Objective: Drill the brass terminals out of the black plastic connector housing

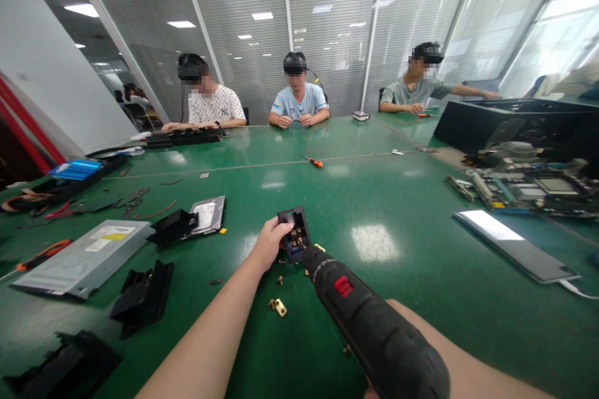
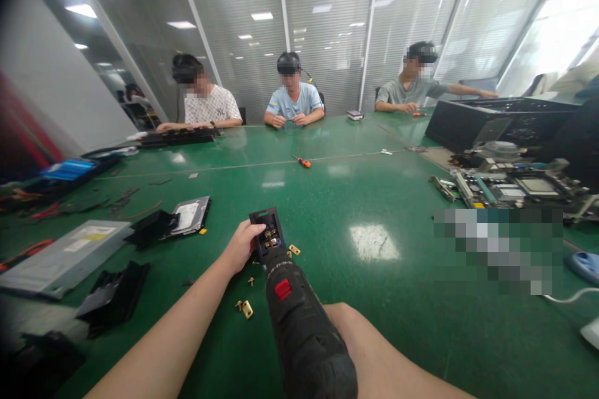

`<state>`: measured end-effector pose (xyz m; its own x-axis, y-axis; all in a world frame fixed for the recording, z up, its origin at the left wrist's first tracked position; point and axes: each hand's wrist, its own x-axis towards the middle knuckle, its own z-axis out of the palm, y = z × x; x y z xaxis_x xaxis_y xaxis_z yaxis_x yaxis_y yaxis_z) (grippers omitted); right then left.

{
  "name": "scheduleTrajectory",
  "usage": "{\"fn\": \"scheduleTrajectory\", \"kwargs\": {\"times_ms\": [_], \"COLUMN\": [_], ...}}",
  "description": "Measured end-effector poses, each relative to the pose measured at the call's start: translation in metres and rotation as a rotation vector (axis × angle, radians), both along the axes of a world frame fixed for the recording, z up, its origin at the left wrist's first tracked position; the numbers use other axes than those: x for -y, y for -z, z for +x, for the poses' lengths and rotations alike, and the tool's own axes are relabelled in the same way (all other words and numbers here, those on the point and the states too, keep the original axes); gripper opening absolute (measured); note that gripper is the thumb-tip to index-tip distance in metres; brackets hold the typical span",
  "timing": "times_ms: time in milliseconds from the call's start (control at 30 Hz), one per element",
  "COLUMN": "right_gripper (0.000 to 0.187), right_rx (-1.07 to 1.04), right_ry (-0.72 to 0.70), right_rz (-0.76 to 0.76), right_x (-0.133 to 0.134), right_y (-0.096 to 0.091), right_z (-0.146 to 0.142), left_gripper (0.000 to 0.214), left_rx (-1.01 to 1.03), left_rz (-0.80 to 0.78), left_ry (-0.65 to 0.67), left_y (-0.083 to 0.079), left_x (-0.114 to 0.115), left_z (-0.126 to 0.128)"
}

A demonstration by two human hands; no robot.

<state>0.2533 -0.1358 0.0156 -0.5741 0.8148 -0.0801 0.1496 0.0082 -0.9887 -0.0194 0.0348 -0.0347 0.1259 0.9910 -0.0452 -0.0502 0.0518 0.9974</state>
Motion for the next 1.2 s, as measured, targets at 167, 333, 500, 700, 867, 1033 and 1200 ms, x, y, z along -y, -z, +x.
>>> {"fn": "scheduleTrajectory", "kwargs": {"times_ms": [167, 333, 500, 700, 867, 1033, 1200], "right_gripper": [0.032, 0.033, 0.032, 0.032, 0.035, 0.033, 0.031], "right_rx": [-0.013, -0.017, -0.013, -0.017, -0.019, -0.034, -0.069], "right_ry": [-0.015, -0.020, -0.030, -0.021, 0.003, 0.050, 0.126], "right_rz": [-0.013, -0.019, -0.030, -0.027, -0.023, -0.023, -0.013], "right_x": [0.000, -0.002, -0.001, 0.001, 0.004, 0.006, -0.007], "right_y": [0.001, -0.002, -0.007, -0.013, -0.018, -0.024, -0.030], "right_z": [0.000, -0.001, -0.002, -0.004, -0.009, -0.015, -0.022], "left_gripper": [0.035, 0.034, 0.037, 0.036, 0.037, 0.035, 0.038], "left_rx": [0.009, 0.008, -0.014, -0.010, -0.026, -0.077, -0.085], "left_rz": [-0.005, 0.013, 0.014, 0.003, 0.010, 0.026, 0.009], "left_ry": [0.024, 0.056, 0.065, 0.069, 0.059, 0.014, -0.021], "left_y": [0.002, 0.007, 0.007, 0.005, 0.004, 0.003, -0.004], "left_x": [-0.001, -0.003, -0.003, -0.002, -0.002, -0.003, 0.001], "left_z": [-0.003, -0.006, -0.007, -0.008, -0.008, -0.005, -0.002]}}
